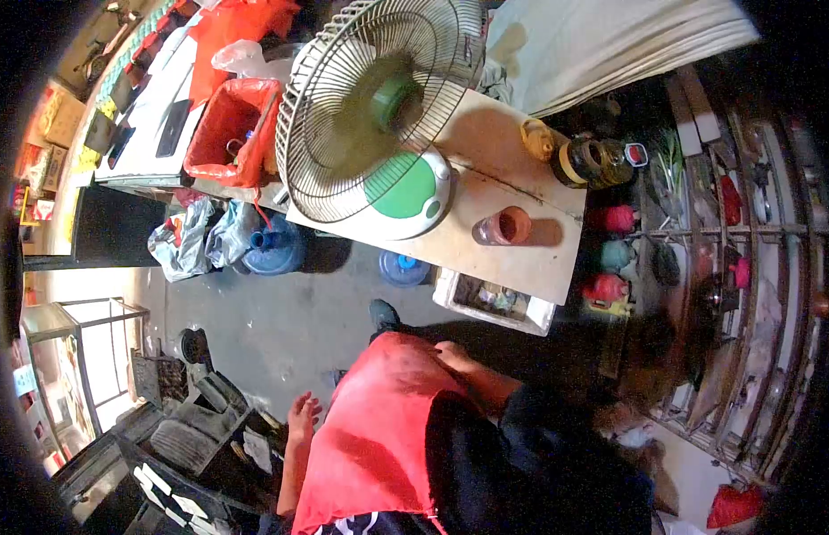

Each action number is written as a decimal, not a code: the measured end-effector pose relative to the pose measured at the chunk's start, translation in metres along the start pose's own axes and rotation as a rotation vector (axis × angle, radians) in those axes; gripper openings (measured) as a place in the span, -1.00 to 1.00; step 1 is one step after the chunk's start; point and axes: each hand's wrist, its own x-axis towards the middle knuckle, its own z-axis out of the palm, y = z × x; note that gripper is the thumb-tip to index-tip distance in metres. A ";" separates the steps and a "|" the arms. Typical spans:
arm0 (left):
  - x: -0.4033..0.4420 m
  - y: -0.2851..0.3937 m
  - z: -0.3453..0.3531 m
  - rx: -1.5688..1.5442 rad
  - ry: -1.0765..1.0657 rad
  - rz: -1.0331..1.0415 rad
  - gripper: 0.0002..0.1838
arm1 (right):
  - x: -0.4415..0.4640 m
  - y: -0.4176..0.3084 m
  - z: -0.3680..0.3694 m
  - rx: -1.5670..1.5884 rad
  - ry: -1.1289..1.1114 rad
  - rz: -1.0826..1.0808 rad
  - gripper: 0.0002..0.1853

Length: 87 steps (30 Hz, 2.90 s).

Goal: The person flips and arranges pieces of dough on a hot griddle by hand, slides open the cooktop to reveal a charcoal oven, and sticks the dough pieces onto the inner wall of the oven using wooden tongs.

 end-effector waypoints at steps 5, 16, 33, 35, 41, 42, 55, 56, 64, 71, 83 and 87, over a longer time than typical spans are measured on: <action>-0.009 -0.017 0.001 -0.072 0.077 0.006 -0.57 | 0.015 -0.001 -0.007 0.129 -0.002 -0.021 -0.57; -0.021 -0.065 0.001 -0.158 0.158 -0.014 -0.57 | 0.023 -0.029 -0.026 -0.076 -0.112 -0.045 -0.63; -0.045 -0.148 -0.095 -0.383 0.278 -0.028 -0.63 | 0.007 -0.116 0.063 -0.232 -0.012 -0.124 -0.79; -0.052 -0.159 -0.108 -0.418 0.301 -0.043 -0.64 | 0.000 -0.131 0.074 -0.294 -0.025 -0.121 -0.78; -0.051 -0.226 -0.137 -0.511 0.389 -0.032 -0.65 | 0.017 -0.158 0.117 -0.367 -0.117 -0.133 -0.71; -0.056 -0.228 -0.142 -0.530 0.403 -0.024 -0.65 | 0.019 -0.167 0.123 -0.441 -0.115 -0.154 -0.69; -0.076 -0.303 -0.149 -0.669 0.444 -0.200 -0.73 | 0.034 -0.291 0.176 -0.610 -0.149 -0.451 -0.62; -0.074 -0.305 -0.146 -0.685 0.420 -0.218 -0.74 | 0.040 -0.292 0.178 -0.628 -0.137 -0.470 -0.61; -0.042 -0.269 -0.148 -0.846 0.490 -0.145 -0.73 | 0.073 -0.347 0.179 -0.622 -0.193 -0.422 -0.58; -0.006 -0.174 -0.173 -0.843 0.560 -0.239 -0.69 | 0.151 -0.455 0.167 -0.751 -0.301 -0.488 -0.58; 0.017 0.100 -0.237 -0.995 0.126 0.405 -0.61 | 0.156 -0.674 0.189 -0.752 -0.890 -0.442 -0.53; -0.009 0.097 -0.240 -0.914 0.142 0.454 -0.64 | 0.126 -0.687 0.199 -0.947 -1.208 -0.606 -0.45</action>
